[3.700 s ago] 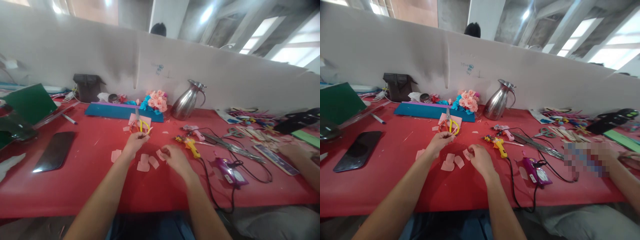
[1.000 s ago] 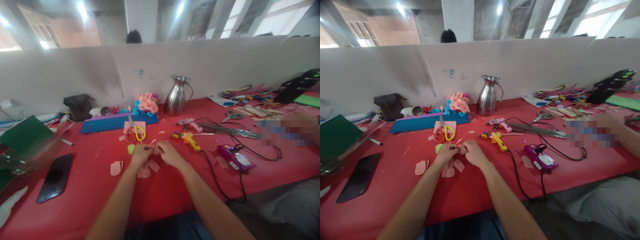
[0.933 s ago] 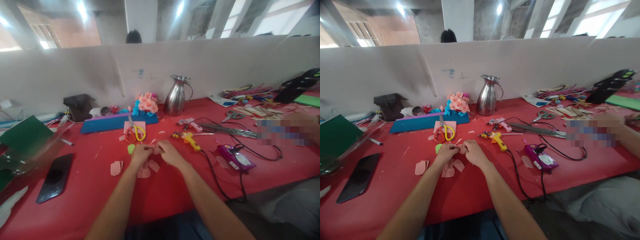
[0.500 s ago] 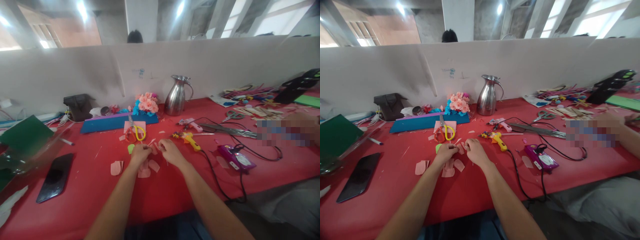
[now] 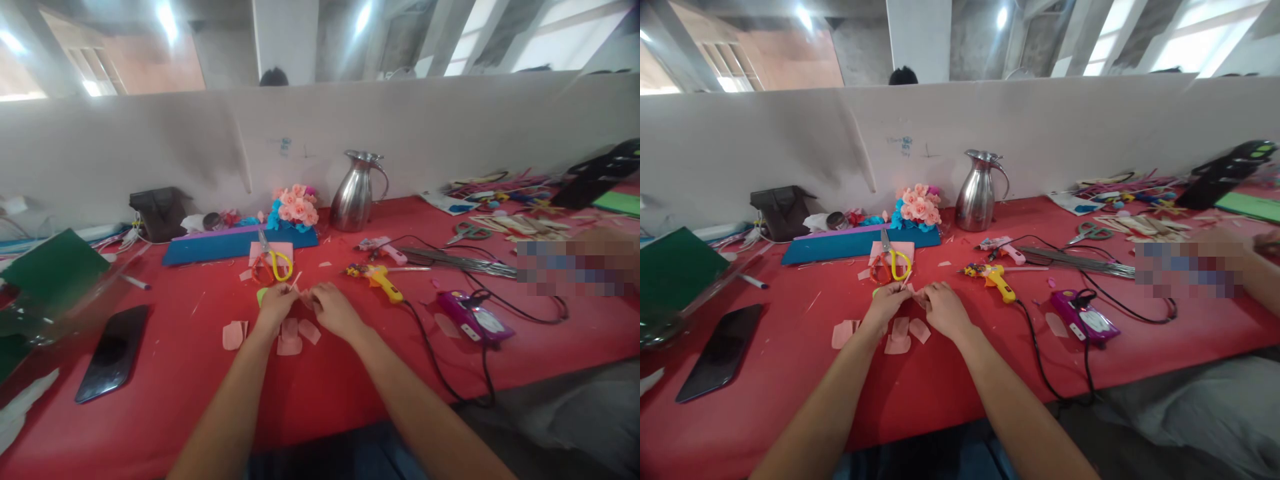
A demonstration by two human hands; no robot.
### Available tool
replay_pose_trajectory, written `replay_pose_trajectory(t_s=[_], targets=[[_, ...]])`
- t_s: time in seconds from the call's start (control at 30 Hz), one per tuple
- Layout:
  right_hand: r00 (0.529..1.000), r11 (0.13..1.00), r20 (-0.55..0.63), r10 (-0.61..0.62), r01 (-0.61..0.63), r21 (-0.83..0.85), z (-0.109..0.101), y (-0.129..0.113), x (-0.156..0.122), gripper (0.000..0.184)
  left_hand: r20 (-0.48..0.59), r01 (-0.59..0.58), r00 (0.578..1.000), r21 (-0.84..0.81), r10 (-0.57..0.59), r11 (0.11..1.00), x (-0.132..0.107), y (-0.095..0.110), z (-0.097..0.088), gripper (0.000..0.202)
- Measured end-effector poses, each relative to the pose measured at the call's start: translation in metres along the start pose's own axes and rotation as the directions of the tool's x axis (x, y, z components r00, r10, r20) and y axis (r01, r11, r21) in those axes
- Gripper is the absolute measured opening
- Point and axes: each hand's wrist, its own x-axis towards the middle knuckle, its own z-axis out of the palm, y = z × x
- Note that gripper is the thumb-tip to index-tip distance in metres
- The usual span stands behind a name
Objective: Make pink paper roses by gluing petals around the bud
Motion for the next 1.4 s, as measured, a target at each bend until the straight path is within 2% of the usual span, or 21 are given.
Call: replay_pose_trajectory(t_s=[0.13,0.27,0.4,0.53,0.63,0.7,0.8,0.87,0.97,1.13,1.3,1.4], targets=[[1.0,1.0,0.004,-0.026,0.026,-0.007,0.001,0.0,-0.001,0.019,-0.055,0.081,0.994,-0.158,-0.091,0.984,-0.004,0.008,-0.004,0.013],[1.0,1.0,-0.012,-0.029,0.029,-0.004,0.0,-0.001,-0.002,0.017,-0.126,0.047,0.989,-0.259,-0.082,0.965,-0.006,0.017,-0.01,0.015],[1.0,0.998,-0.004,-0.013,0.013,-0.067,-0.003,-0.007,-0.002,0.017,-0.083,0.036,0.995,-0.283,-0.062,0.958,-0.008,0.019,-0.013,0.019],[1.0,0.985,0.014,0.013,-0.01,-0.172,-0.012,-0.012,-0.005,0.008,-0.008,0.042,0.999,-0.286,-0.047,0.957,-0.011,0.019,-0.011,0.021],[1.0,0.985,-0.028,-0.01,0.005,-0.173,-0.017,-0.012,-0.006,0.007,0.031,0.048,0.999,-0.269,-0.041,0.962,-0.014,0.022,-0.01,0.02],[0.991,0.996,-0.129,-0.026,0.015,-0.09,-0.018,-0.01,-0.006,0.008,0.062,0.058,0.997,-0.274,-0.042,0.96,-0.015,0.023,-0.01,0.017],[0.958,0.989,-0.281,-0.06,0.095,0.115,-0.017,-0.008,-0.004,0.033,0.138,0.093,0.989,-0.316,-0.052,0.944,-0.016,0.023,-0.011,0.014],[0.945,0.955,-0.307,-0.111,0.186,0.229,-0.015,-0.008,-0.003,0.042,0.209,0.125,0.976,-0.342,-0.055,0.931,-0.015,0.021,-0.012,0.011],[0.941,0.902,-0.307,-0.142,0.251,0.351,-0.014,-0.009,-0.002,0.028,0.298,0.163,0.953,-0.371,-0.049,0.914,-0.015,0.019,-0.013,0.008],[0.967,0.835,-0.243,-0.074,0.193,0.515,-0.015,-0.011,-0.001,0.013,0.327,0.206,0.942,-0.376,-0.079,0.904,-0.014,0.02,-0.012,0.008],[0.992,0.772,-0.093,0.089,-0.01,0.636,-0.011,-0.009,-0.001,0.025,0.25,0.177,0.964,-0.355,-0.09,0.918,-0.016,0.021,-0.01,0.022],[0.992,0.788,-0.055,0.116,-0.058,0.612,-0.01,-0.008,-0.001,0.028,0.275,0.132,0.961,-0.348,-0.034,0.928,-0.02,0.025,-0.01,0.033]])
